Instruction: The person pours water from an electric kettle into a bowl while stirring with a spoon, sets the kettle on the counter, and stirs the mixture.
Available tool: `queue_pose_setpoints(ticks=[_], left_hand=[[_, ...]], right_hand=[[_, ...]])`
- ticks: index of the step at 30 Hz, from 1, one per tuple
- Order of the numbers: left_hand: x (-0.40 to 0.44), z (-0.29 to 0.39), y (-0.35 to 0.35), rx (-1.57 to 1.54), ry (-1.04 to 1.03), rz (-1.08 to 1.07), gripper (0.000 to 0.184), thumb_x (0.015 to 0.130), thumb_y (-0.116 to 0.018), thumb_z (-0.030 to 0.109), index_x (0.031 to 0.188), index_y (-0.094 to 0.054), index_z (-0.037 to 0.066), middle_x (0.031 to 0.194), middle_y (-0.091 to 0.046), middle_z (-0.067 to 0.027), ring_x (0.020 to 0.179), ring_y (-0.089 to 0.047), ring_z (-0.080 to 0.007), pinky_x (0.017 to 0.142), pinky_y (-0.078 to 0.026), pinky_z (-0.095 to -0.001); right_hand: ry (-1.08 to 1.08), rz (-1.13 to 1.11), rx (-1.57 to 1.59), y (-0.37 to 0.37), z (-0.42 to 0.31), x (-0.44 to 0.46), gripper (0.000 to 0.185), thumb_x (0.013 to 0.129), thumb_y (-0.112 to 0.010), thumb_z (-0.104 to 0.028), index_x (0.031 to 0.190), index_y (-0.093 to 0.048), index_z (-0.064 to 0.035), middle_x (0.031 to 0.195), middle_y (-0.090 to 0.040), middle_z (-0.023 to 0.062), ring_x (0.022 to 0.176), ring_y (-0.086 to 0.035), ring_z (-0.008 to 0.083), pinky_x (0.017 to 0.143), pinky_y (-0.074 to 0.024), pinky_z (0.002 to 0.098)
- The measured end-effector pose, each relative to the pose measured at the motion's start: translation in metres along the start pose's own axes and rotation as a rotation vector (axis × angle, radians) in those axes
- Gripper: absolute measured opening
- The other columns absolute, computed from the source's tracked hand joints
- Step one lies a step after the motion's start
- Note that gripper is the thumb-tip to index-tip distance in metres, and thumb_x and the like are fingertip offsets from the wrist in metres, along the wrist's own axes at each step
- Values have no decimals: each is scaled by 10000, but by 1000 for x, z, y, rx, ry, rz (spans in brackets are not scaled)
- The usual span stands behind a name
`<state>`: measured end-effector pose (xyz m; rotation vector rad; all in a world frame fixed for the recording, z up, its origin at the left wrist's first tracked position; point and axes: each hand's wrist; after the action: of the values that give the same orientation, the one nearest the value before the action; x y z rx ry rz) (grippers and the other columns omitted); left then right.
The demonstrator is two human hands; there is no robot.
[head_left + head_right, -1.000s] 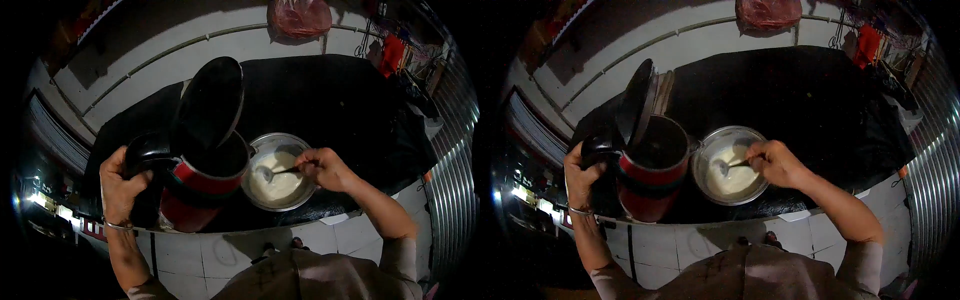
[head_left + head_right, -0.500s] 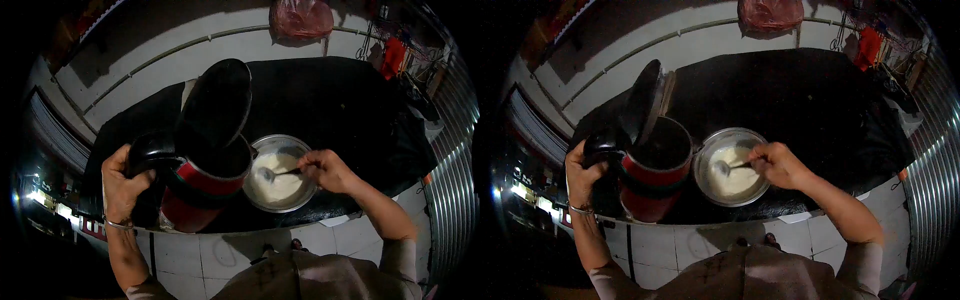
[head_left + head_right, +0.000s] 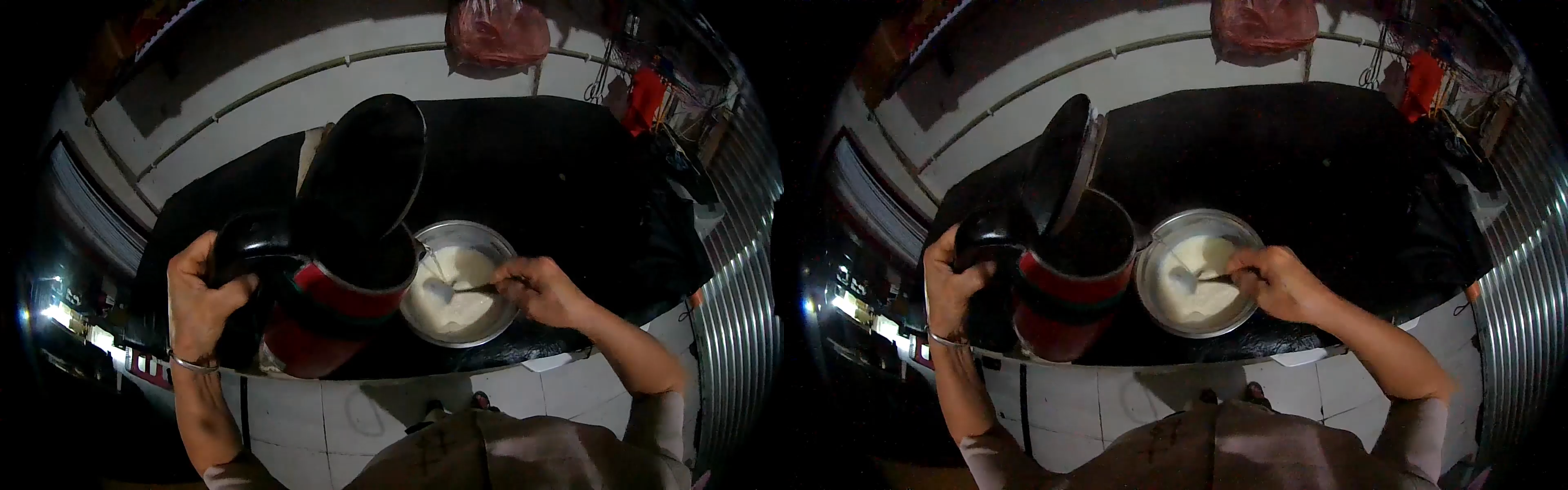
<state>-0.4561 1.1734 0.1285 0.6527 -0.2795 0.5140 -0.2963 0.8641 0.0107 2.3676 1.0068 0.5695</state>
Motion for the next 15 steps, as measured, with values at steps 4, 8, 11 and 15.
queue_pose_setpoints(ticks=[4, 8, 11, 15], left_hand=[[-2, -3, 0, 21, -24, -9, 226, 607, -607, -10, 832, -605, 11, 743, -577, 25, 668, -522, -48, 638, -421, -192], [-2, -4, 1, -12, 1, -20, 232, 606, -609, -9, 837, -607, 14, 742, -577, 28, 674, -523, -47, 640, -422, -194], [-2, -1, 0, -23, 12, -7, 235, 605, -606, -11, 838, -607, 12, 742, -576, 28, 675, -521, -49, 641, -421, -193], [-1, 0, -2, -40, -6, 3, 234, 602, -599, -17, 833, -605, 12, 743, -577, 27, 674, -523, -52, 640, -421, -193]], right_hand=[[77, 114, -65, 4, 13, 13, 145, 818, -498, 30, 921, -600, 18, 797, -599, 123, 680, -581, 172, 578, -474, 282], [-188, 50, -126, 30, 6, -15, 131, 805, -515, 18, 904, -599, 40, 780, -614, 145, 681, -579, 178, 624, -468, 291], [-290, -38, 62, 33, -19, -35, 136, 796, -509, 22, 899, -596, 39, 788, -616, 154, 728, -595, 200, 669, -470, 297], [-130, -70, 41, 9, -17, -11, 160, 776, -522, 30, 915, -601, 39, 810, -619, 167, 758, -599, 219, 717, -474, 315]])
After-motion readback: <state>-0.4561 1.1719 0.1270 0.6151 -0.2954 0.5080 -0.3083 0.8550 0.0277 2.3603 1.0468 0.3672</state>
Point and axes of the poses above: each hand's wrist, its own x-axis towards the middle knuckle, its own y-axis out of the back of the hand, z = x × y
